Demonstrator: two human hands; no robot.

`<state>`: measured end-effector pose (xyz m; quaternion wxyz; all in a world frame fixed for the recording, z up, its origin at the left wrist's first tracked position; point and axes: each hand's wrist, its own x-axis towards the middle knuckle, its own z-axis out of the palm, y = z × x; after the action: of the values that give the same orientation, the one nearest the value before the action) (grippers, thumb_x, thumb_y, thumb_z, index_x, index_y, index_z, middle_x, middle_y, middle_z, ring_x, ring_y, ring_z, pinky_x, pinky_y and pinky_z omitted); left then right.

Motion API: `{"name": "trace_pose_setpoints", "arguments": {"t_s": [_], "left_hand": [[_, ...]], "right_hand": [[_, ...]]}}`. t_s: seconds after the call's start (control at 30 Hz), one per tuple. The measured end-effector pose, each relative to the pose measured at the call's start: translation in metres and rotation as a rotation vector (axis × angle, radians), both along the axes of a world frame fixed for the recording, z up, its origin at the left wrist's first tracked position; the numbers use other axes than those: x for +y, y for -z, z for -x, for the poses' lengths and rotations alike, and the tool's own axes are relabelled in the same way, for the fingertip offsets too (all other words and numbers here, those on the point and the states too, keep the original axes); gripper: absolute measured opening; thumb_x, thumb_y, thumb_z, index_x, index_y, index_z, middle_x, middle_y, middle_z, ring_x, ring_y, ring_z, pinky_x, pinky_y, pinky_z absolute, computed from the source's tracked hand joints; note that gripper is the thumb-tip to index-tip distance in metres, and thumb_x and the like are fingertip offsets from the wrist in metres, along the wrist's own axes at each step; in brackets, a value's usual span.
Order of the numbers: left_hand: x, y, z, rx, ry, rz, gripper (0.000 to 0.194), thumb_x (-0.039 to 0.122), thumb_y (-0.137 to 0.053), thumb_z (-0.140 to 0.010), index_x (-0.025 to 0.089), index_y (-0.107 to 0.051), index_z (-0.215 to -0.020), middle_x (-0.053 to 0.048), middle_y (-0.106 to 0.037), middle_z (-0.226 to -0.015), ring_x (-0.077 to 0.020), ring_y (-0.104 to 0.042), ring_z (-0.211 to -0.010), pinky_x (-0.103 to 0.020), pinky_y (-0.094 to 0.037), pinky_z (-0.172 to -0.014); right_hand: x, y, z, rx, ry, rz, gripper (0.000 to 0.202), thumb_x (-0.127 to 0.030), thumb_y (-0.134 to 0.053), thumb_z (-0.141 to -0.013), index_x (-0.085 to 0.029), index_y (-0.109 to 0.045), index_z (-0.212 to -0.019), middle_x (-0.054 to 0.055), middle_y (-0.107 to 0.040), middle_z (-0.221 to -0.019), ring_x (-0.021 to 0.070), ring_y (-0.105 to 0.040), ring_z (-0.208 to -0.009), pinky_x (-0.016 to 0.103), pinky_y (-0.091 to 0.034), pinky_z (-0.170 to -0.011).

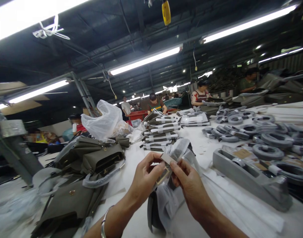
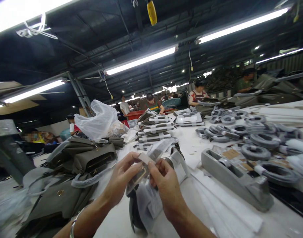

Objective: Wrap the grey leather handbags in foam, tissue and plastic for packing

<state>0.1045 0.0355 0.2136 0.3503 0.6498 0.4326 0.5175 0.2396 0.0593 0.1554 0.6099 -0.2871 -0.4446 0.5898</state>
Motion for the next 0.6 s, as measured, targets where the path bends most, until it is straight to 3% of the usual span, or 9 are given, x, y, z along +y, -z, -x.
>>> {"name": "trace_pose_setpoints", "arguments": {"t_s": [0.13,0.3,0.43,0.53,0.6], "left_hand": [[0.001,-0.016,0.005,0.236,-0.072,-0.053,0.024,0.041,-0.062,-0.087,0.017,-0.064,-0.082,-0.001,-0.062,-0.075,-0.0132,-0.055,-0.067,-0.022,-0.044,-0.06],[0.003,-0.027,0.006,0.567,-0.185,-0.21,0.019,0.027,-0.058,-0.087,0.017,-0.062,-0.071,0.003,-0.06,-0.062,-0.0097,-0.053,-0.057,-0.019,-0.041,-0.055],[-0.004,-0.02,0.004,0.96,-0.355,-0.52,0.013,0.016,-0.056,-0.088,0.018,-0.067,-0.08,0.001,-0.068,-0.066,-0.0132,-0.063,-0.058,-0.021,-0.048,-0.057],[-0.011,-0.009,-0.003,1.225,-0.537,-0.839,0.018,0.007,-0.052,-0.088,0.011,-0.068,-0.093,-0.009,-0.075,-0.079,-0.0201,-0.071,-0.067,-0.026,-0.055,-0.059],[-0.014,-0.001,-0.009,1.287,-0.613,-0.956,0.025,0.003,-0.047,-0.088,0.004,-0.067,-0.102,-0.016,-0.076,-0.093,-0.0235,-0.074,-0.079,-0.029,-0.06,-0.066]], "right_hand": [[0.0,0.001,0.001,0.0,-0.016,0.004,0.044,-0.055,-0.074,-0.077,-0.02,-0.048,-0.07,-0.008,-0.043,-0.055,0.0084,-0.037,-0.052,0.022,-0.031,-0.051],[-0.003,-0.001,0.003,0.024,-0.011,-0.002,0.04,-0.052,-0.076,-0.077,-0.019,-0.052,-0.074,-0.007,-0.044,-0.058,0.0079,-0.038,-0.052,0.021,-0.032,-0.05],[-0.003,-0.003,0.008,0.016,0.004,-0.03,0.04,-0.051,-0.077,-0.076,-0.018,-0.054,-0.075,-0.006,-0.048,-0.057,0.0082,-0.042,-0.052,0.021,-0.035,-0.05],[-0.003,-0.005,0.014,0.022,0.031,-0.044,0.039,-0.05,-0.078,-0.076,-0.018,-0.055,-0.074,-0.006,-0.05,-0.057,0.0086,-0.045,-0.053,0.021,-0.037,-0.051],[-0.003,-0.006,0.017,0.032,0.042,-0.062,0.039,-0.048,-0.079,-0.075,-0.018,-0.055,-0.073,-0.006,-0.051,-0.056,0.0088,-0.046,-0.053,0.021,-0.038,-0.052]]}}
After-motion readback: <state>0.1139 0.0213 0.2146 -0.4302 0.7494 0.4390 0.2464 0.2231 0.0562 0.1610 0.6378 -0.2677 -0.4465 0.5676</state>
